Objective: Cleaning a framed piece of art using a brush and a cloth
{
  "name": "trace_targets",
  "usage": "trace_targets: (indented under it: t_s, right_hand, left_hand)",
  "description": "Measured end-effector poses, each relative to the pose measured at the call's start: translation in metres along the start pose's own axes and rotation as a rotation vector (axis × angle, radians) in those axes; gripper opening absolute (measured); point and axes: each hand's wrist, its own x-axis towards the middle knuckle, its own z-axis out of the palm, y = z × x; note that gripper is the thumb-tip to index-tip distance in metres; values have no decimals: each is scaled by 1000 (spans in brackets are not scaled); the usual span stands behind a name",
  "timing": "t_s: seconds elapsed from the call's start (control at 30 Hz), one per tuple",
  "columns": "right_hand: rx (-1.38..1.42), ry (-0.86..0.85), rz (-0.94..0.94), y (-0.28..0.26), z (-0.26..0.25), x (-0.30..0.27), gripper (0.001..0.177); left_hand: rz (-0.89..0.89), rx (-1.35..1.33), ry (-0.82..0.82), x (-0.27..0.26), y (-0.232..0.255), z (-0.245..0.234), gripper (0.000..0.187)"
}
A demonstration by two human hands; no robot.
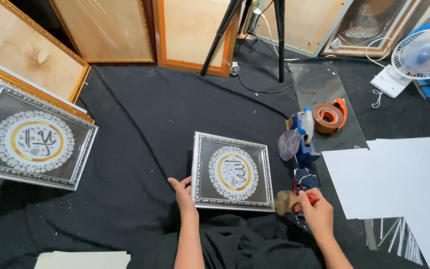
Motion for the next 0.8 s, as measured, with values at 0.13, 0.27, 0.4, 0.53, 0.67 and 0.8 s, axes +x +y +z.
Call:
trace_targets:
  t_s: [0.13, 0.27, 0.4, 0.53, 0.67, 0.8]
  right_hand:
    - [-84, 79, -168, -1, 33, -11, 30]
    - [-15, -1, -523, -37, 81, -53, 22]
    - [495, -247, -748, -114, 78, -95, 20]
    - [697, -461, -347, -155, 71, -81, 27]
    - [529, -639, -361, -175, 77, -43, 19]
    - [452, -528, -347, -192, 112, 12, 22]
  left_hand:
    - [-8, 7, -11, 4, 0, 0, 97]
    - [-40, -18, -24, 8, -1, -4, 102]
    - [-75, -63, -20, 17, -5, -9, 106]
    - [-119, -94, -15, 5, 6, -8, 110]
    - [-80, -74, -65, 26, -13, -14, 116]
    - [14, 6, -79, 58, -38, -20, 107]
